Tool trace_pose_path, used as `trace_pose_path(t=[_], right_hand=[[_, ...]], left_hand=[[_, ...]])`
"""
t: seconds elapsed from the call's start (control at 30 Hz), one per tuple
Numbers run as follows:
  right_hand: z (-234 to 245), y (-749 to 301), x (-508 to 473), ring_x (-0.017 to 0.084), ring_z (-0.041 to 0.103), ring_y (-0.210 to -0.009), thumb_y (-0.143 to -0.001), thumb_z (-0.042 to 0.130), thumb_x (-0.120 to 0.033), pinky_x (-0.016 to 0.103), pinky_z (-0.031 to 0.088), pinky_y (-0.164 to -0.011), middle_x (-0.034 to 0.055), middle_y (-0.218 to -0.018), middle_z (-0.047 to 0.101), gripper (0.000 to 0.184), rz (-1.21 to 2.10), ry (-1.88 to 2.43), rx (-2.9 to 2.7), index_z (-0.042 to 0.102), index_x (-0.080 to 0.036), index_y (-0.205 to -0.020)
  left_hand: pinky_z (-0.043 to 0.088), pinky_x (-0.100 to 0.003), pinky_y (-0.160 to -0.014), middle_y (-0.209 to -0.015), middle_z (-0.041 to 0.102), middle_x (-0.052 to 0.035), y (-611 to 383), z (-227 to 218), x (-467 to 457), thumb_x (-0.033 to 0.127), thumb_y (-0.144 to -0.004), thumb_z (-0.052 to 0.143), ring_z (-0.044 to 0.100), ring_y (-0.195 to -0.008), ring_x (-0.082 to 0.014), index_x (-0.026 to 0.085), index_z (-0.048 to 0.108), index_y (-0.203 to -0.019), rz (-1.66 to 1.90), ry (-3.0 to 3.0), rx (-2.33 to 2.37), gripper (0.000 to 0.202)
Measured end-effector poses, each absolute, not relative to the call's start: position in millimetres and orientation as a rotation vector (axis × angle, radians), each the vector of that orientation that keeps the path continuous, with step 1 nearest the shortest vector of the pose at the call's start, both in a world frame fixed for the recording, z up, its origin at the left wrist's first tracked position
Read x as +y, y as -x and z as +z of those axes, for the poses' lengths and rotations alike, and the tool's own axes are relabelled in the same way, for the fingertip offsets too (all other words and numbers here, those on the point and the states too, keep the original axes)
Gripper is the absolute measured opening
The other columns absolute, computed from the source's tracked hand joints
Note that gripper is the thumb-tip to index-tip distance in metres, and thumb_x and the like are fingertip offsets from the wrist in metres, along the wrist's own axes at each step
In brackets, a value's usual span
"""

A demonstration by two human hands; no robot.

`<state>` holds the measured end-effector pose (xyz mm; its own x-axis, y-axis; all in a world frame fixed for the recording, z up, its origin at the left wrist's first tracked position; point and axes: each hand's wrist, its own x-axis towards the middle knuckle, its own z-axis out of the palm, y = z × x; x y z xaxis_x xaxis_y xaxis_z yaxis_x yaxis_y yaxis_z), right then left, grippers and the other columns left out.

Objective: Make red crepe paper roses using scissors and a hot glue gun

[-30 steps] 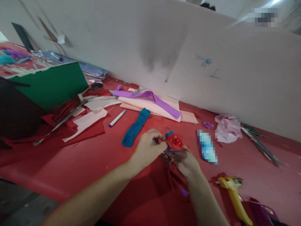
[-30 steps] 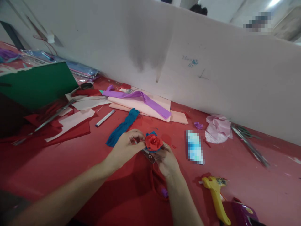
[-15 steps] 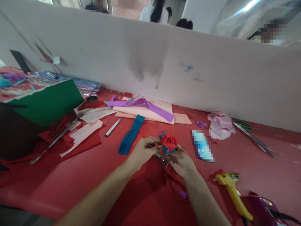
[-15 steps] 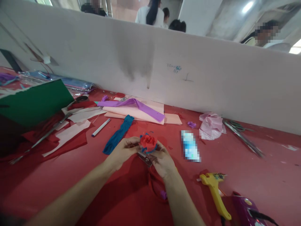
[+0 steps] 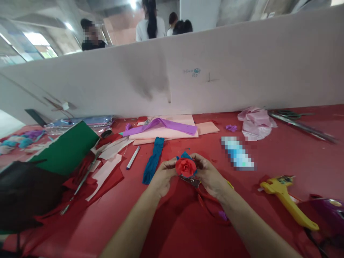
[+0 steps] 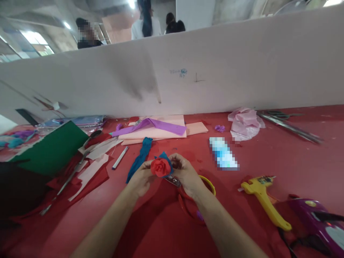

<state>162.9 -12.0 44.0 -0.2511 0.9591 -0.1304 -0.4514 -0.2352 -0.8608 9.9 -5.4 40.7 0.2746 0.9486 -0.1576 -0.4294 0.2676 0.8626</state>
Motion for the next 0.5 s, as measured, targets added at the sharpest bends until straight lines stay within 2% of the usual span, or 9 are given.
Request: trace_pose_path(t=[0.1,0.27,0.37,0.5], right_hand=[[50,-163,-16,0.008,0.051,-0.055,-0.055,0.085,-0.024,0.019,0.040,-0.052,-0.0043,-0.070,0.061,0.037,1.729,0.857,-0.877,0.058,-0.021,-0.080],[58,-161,-21,0.009,0.054,-0.061,-0.057,0.083,-0.024,0.020,0.042,-0.056,-0.0040,-0.072,0.062,0.034,1.706,0.861,-0.905,0.058,-0.021,-0.079],[60,-158,-21,0.010,0.054,-0.062,-0.057,0.083,-0.026,0.022,0.043,-0.059,-0.0034,-0.070,0.061,0.032,1.667,0.876,-0.927,0.058,-0.020,-0.076],[59,-159,-20,0.013,0.056,-0.069,-0.058,0.081,-0.027,0.025,0.046,-0.065,-0.0021,-0.075,0.061,0.030,1.652,0.902,-0.956,0.059,-0.021,-0.078]], left_hand=[[0.044,-0.023,-0.061,-0.063,0.063,-0.0007,-11,35,-4,0.020,-0.052,0.081,0.052,-0.057,-0.0089,0.014,0.068,-0.061,1.073,-0.746,0.832,0.017],[0.045,-0.024,-0.059,-0.060,0.061,0.0003,-16,42,-8,0.024,-0.051,0.078,0.049,-0.054,-0.0082,0.015,0.063,-0.058,1.121,-0.746,0.923,0.018],[0.046,-0.027,-0.060,-0.063,0.063,-0.0014,-19,49,-12,0.024,-0.047,0.077,0.053,-0.058,-0.0121,0.017,0.060,-0.056,1.155,-0.759,1.034,0.020],[0.047,-0.030,-0.067,-0.066,0.064,-0.0015,-22,50,-12,0.025,-0.049,0.076,0.060,-0.068,-0.0169,0.020,0.060,-0.063,1.162,-0.736,1.087,0.022]])
